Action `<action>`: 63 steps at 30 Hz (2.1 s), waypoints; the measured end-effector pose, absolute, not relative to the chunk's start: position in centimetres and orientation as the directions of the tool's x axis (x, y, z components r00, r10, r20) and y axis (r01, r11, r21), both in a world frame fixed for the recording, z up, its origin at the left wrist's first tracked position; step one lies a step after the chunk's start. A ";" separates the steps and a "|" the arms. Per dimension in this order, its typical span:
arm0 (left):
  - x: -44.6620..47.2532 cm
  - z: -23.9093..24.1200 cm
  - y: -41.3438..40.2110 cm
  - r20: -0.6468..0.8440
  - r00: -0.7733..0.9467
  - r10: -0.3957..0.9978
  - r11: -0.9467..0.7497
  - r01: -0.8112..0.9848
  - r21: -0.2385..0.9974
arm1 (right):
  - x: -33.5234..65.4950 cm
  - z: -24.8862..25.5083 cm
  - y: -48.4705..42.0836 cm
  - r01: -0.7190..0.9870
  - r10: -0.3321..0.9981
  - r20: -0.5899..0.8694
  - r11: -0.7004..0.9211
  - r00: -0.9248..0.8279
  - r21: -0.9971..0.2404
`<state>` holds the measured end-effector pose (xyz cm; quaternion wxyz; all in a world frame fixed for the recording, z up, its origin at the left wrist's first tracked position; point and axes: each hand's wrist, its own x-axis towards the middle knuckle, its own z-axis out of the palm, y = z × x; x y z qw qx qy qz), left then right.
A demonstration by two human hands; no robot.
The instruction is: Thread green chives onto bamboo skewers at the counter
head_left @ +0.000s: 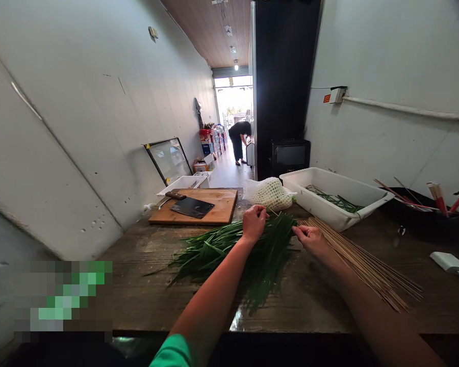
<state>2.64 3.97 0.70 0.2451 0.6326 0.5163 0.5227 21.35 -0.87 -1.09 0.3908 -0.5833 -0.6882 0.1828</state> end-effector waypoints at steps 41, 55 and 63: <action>-1.5 1.8 4.1 0.296 0.168 0.940 -0.244 0.939 0.242 | 21.3 -0.7 -1.0 0.666 0.937 0.349 0.255 0.008 -0.701; -0.8 1.4 3.7 0.241 0.140 0.960 -0.214 0.924 0.316 | 21.5 -1.0 -0.9 0.683 0.941 0.338 0.246 0.001 -0.688; -0.7 1.8 3.6 0.239 0.162 0.957 -0.229 0.930 0.286 | 21.4 -0.7 -1.1 0.685 0.940 0.340 0.245 0.005 -0.686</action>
